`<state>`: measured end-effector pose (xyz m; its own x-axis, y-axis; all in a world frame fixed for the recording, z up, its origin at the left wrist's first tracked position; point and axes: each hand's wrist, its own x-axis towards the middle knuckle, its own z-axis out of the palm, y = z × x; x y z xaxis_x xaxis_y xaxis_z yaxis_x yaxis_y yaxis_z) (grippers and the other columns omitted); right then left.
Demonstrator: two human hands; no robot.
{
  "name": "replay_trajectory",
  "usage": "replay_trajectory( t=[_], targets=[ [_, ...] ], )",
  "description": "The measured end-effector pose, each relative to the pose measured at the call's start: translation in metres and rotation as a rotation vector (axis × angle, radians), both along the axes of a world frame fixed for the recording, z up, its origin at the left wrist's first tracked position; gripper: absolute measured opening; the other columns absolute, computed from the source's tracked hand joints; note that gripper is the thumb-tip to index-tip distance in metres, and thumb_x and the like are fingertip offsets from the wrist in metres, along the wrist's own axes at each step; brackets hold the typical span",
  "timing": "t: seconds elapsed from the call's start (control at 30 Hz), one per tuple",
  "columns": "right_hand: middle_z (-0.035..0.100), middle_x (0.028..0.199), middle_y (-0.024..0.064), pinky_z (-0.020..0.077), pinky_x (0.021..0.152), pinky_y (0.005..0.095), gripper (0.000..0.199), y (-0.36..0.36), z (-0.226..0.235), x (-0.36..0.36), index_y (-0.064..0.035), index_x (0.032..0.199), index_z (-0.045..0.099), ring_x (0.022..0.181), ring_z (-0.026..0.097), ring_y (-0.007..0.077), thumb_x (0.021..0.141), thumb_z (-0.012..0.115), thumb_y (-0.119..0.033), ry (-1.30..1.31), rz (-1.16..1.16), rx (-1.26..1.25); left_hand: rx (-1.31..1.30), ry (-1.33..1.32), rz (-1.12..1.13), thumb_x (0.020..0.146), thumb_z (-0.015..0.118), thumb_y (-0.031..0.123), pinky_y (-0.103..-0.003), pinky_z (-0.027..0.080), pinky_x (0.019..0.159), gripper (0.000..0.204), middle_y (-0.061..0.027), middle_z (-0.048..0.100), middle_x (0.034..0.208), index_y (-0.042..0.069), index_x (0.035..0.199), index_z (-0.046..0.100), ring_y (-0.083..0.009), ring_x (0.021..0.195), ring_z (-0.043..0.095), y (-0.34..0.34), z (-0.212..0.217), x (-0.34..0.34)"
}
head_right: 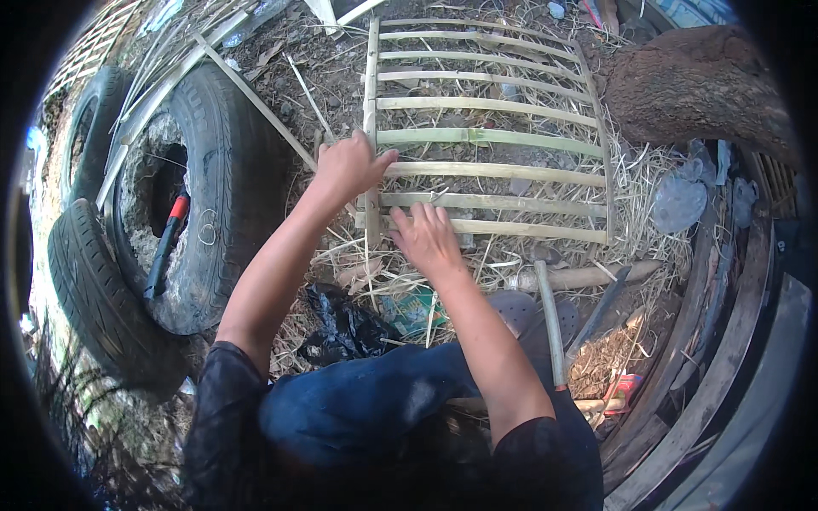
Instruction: The person assembles a bamboo lattice by inserting bamboo strips through a pre-constructed frame and securing them with a hammer.
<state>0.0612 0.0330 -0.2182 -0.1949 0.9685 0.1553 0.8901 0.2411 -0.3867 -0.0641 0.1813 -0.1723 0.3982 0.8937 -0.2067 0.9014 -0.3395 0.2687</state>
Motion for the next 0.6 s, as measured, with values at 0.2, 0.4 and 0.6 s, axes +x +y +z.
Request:
replay_trajectory(
  t=[0.2,0.4,0.6],
  targets=[
    [0.054,0.085,0.0090,0.0438,0.074,0.0383,0.032,0.006,-0.002,0.010,-0.0122,0.105,0.056,0.084,0.056,0.0267,0.080,0.070,-0.025,-0.007,0.022,-0.004,0.004,-0.216,0.153,0.076,0.074,0.020,-0.048,0.053,0.070,0.052,-0.0300,0.064,0.082,-0.011,0.104,0.042,-0.0428,0.080,0.066,0.023,-0.032,0.008],
    [0.053,0.084,0.0079,0.0434,0.072,0.0358,0.032,0.026,0.009,-0.015,-0.0123,0.106,0.052,0.082,0.056,0.0244,0.082,0.069,-0.024,0.013,0.040,0.064,0.157,-0.157,0.158,0.082,0.066,0.025,-0.049,0.051,0.070,0.051,-0.0244,0.066,0.081,-0.003,0.118,0.043,-0.0414,0.078,0.065,0.033,-0.005,-0.010],
    [0.050,0.076,0.0042,0.0449,0.064,0.0341,0.032,0.005,0.018,0.006,-0.0146,0.110,0.052,0.074,0.055,0.0215,0.082,0.066,-0.019,-0.063,0.127,0.160,0.249,-0.292,0.051,0.085,0.063,0.018,-0.046,0.049,0.060,0.044,-0.0208,0.062,0.063,-0.004,0.117,0.042,-0.0379,0.062,0.064,0.003,-0.011,-0.012]
  ],
)
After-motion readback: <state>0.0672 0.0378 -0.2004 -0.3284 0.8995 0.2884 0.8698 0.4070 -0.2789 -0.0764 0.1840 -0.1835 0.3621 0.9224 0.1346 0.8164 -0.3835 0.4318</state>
